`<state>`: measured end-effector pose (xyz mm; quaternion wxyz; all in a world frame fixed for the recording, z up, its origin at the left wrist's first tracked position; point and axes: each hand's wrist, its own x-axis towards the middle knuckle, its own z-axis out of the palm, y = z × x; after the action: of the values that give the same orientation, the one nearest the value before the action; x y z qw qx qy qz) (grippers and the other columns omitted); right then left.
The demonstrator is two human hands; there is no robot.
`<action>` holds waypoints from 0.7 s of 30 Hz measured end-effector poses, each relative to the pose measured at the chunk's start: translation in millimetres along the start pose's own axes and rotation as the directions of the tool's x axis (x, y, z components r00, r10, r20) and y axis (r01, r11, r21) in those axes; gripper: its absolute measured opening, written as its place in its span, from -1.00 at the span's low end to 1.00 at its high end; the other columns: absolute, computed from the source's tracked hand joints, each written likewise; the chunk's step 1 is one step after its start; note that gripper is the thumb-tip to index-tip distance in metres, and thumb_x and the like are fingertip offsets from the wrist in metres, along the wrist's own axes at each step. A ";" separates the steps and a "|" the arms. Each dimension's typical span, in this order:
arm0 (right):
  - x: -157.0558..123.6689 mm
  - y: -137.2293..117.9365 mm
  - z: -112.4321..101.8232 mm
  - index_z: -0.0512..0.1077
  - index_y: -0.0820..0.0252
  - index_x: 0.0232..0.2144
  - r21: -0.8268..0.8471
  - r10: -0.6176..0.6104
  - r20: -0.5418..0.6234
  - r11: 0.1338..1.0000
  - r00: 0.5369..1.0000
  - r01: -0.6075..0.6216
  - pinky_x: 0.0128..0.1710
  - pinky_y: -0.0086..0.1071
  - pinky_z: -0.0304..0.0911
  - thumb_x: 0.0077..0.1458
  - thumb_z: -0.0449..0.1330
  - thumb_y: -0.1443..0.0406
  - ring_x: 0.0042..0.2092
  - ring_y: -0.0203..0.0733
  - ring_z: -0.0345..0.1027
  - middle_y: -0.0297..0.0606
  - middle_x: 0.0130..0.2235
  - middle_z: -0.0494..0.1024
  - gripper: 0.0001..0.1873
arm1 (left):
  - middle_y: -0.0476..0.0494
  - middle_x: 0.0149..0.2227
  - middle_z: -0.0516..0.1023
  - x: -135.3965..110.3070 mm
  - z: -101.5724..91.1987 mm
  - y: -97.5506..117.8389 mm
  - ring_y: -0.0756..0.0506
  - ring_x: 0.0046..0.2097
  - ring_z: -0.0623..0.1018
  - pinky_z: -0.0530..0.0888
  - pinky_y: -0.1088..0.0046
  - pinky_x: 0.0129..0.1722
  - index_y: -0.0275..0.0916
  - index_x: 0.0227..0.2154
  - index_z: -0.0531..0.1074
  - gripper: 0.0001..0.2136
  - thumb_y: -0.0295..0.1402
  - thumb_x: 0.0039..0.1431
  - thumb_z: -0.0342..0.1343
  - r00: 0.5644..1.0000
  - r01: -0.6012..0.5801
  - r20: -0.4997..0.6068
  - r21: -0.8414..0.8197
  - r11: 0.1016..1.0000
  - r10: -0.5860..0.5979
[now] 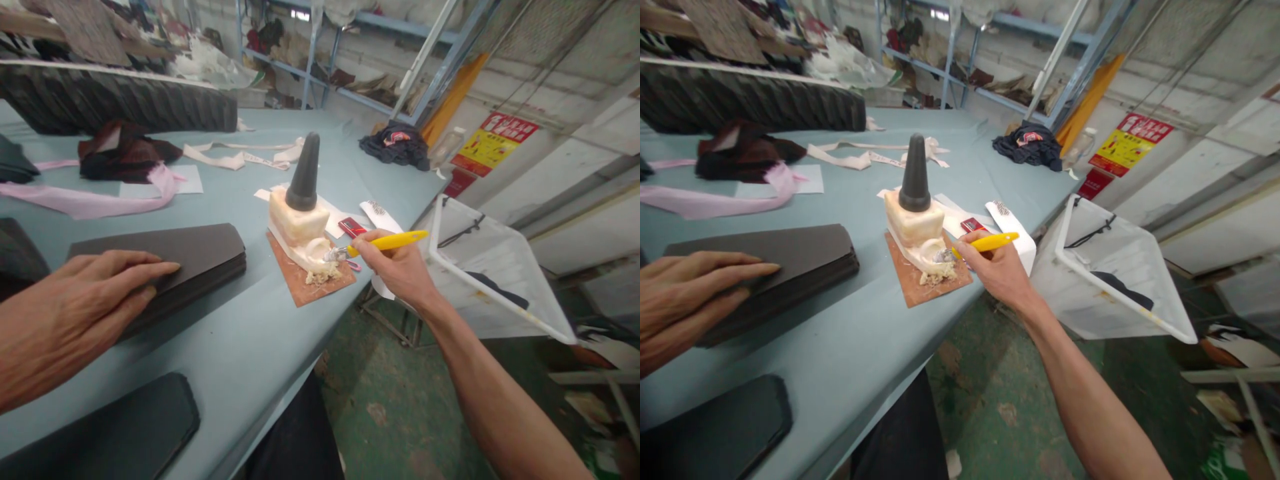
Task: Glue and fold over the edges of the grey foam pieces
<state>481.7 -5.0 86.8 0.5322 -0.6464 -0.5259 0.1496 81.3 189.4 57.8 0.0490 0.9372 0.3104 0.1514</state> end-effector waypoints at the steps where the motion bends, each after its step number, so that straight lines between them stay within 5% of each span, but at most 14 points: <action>1: 5.2 3.0 1.3 0.57 0.15 -0.37 -0.015 -0.017 0.018 1.000 1.000 0.017 -0.42 -0.36 0.13 0.25 0.32 0.03 -0.45 -0.32 0.20 -0.40 -0.49 0.41 -0.68 | -0.05 0.21 0.52 -0.2 0.0 0.5 -0.34 0.21 0.50 0.39 -0.07 0.33 0.18 0.27 0.42 -0.54 -0.02 0.46 -0.18 1.000 0.000 0.003 0.009 1.000 0.000; 7: 31.2 16.3 7.6 0.58 0.16 -0.30 -0.137 -0.051 0.127 0.988 0.991 0.069 -0.29 -0.32 0.24 0.31 0.25 0.04 -0.35 -0.24 0.39 -0.32 -0.40 0.58 -0.67 | -0.06 0.23 0.48 -1.2 -0.5 5.3 -0.35 0.23 0.48 0.38 -0.09 0.34 0.19 0.31 0.35 -0.54 -0.01 0.47 -0.20 1.000 -0.014 0.022 0.035 0.999 0.014; 14: 44.1 14.2 19.1 0.44 0.15 -0.51 -0.443 0.044 0.183 0.896 0.982 0.042 -0.39 -0.30 -0.05 0.36 0.15 0.07 -0.48 -0.30 0.17 -0.39 -0.58 0.35 -0.56 | -0.06 0.24 0.49 -1.0 -0.7 3.2 -0.32 0.22 0.49 0.39 -0.02 0.32 0.16 0.30 0.39 -0.54 -0.04 0.47 -0.19 1.000 -0.008 0.014 0.039 0.999 0.007; 21: 48.8 25.2 28.2 0.30 0.12 -0.61 -0.443 0.060 0.149 0.896 0.987 0.012 -0.39 -0.29 -0.10 0.27 0.27 0.03 -0.47 -0.31 0.11 -0.37 -0.57 0.31 -0.50 | -0.09 0.25 0.45 -0.6 -2.7 6.5 -0.31 0.24 0.47 0.37 -0.02 0.35 0.08 0.31 0.35 -0.53 -0.06 0.51 -0.25 0.999 -0.003 0.045 0.087 0.996 0.000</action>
<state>493.2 53.9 72.3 0.3260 -0.7429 -0.5787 0.0836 83.7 183.8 61.4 0.0149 0.9418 0.3148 0.1166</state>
